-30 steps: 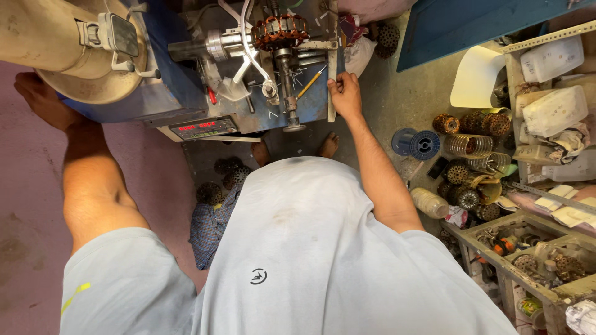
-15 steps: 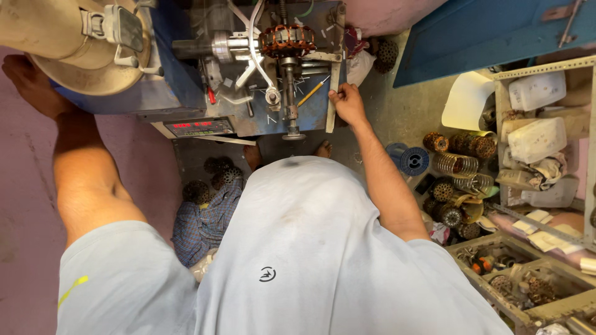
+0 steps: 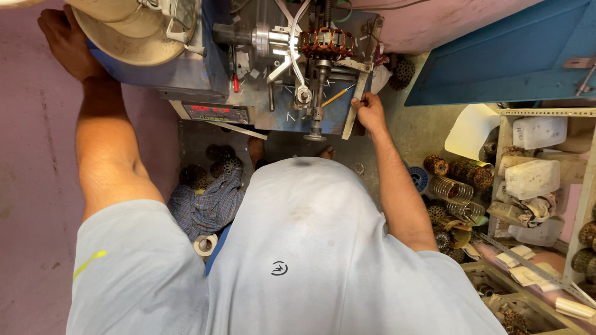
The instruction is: The person assembles a small electrical component by hand, inserting and adjusting copper wire coils and metal parts on a workbench. They repeatedly manipulate the component and use a small metal tool to adjust parts while standing in a workshop.
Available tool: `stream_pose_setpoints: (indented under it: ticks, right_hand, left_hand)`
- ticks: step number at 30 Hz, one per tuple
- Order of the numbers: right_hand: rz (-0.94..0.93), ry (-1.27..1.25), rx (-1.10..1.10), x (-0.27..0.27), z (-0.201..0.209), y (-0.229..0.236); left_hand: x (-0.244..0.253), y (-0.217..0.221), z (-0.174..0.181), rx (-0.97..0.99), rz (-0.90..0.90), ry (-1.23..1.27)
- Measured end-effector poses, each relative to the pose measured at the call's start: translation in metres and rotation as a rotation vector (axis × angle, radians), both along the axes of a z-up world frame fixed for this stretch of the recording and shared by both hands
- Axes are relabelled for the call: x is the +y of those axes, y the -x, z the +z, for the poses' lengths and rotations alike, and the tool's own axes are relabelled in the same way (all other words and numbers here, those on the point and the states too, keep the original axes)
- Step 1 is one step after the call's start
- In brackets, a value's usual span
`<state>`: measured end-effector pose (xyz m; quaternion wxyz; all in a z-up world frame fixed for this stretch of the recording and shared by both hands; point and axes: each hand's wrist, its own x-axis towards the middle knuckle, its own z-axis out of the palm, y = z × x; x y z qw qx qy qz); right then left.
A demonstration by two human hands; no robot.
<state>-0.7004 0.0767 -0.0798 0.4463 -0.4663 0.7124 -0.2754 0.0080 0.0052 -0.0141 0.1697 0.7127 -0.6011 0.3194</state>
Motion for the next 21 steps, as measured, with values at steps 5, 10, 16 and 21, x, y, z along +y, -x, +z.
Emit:
stream_pose_setpoints:
  ticks: [5,10,16,21]
  right_hand:
    - [-0.003,-0.020,0.020,0.001,0.009,-0.004]
    - [-0.022,-0.051,0.009,0.002,0.020,-0.009]
    - [-0.041,-0.060,0.026,0.002,0.024,-0.013]
    - [-0.051,-0.050,0.053,0.003,0.021,-0.013]
  left_hand:
    - [0.006,0.017,0.018,-0.016,-0.031,-0.008]
    - [0.009,0.032,0.038,0.014,-0.089,0.019]
    - [0.011,0.039,0.046,0.071,-0.098,0.007]
    - [0.002,0.032,0.038,0.051,-0.089,0.033]
